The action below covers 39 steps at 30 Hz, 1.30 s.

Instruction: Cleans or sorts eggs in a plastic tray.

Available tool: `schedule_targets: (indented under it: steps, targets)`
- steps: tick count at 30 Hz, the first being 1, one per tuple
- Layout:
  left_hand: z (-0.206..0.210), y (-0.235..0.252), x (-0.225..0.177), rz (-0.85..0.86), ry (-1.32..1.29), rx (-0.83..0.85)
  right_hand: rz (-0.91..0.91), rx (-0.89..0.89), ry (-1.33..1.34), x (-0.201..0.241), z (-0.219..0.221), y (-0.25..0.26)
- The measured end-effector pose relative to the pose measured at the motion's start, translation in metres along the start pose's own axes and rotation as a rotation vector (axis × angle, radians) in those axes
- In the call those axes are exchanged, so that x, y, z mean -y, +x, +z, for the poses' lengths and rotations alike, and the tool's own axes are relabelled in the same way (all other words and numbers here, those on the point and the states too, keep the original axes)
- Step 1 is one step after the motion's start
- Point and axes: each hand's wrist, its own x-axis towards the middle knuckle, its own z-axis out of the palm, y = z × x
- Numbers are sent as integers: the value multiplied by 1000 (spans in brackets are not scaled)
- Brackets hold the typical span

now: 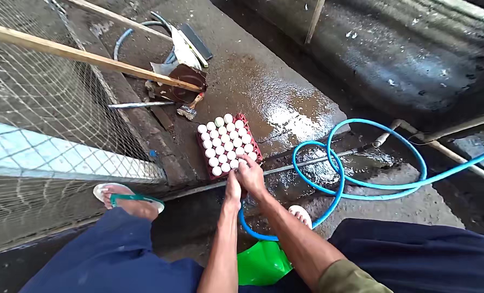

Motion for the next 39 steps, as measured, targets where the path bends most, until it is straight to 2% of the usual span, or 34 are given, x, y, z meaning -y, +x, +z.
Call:
schedule_targets:
  steps: [3, 6, 8, 11, 13, 14, 15, 17, 19, 21, 25, 26, 27, 28, 30, 32, 34, 37, 39]
  targets:
    - [-4, 5, 4, -118, -92, 162, 353, 64, 314, -11, -3, 27]
    - [-4, 6, 3, -132, -99, 230, 512, 65, 642, -13, -9, 30]
    - [-4, 8, 1, -115, -116, 179, 433, 40, 656, -15, -8, 29]
    - [-6, 9, 2, -63, -89, 84, 33, 53, 208, -16, -4, 15]
    - [-4, 8, 0, -28, -56, 18, -136, 44, -2, -12, 1, 5]
    - [-5, 7, 0, -28, -19, -1, -131, 24, -21, -11, 3, 4]
    - [-5, 9, 2, -42, 23, -16, -38, 36, 4, -11, 4, 7]
    - [-7, 12, 6, -82, 20, 35, 226, 90, 178, -14, 3, 21]
    - [-5, 15, 11, -25, 0, 12, 388, 111, 391, -16, 2, 28]
    - [-1, 17, 14, 76, 4, -72, 330, 152, 429, -14, 0, 24]
    - [-1, 18, 13, 237, -63, -36, -152, 226, 16, -6, 1, 11]
    - [-1, 16, 10, 223, -28, -40, -166, 216, -20, -5, 1, 12]
    - [-2, 16, 9, 200, 36, -63, -100, 208, -27, -4, 0, 13]
    - [-5, 18, 9, 178, 84, -51, 15, 212, -15, -3, -1, 18]
    - [-13, 17, 11, 112, 74, 76, 259, 251, 93, -8, -3, 29]
    - [-14, 17, 13, 55, 20, 119, 385, 193, 281, -21, 0, 36]
    - [-11, 21, 14, 65, -17, 43, 292, 146, 309, -26, 2, 30]
    - [-16, 24, 12, 88, 39, 35, 56, 162, 94, -13, 1, 16]
    - [-15, 27, 11, 77, 83, -16, 100, 209, 30, -8, -2, 20]
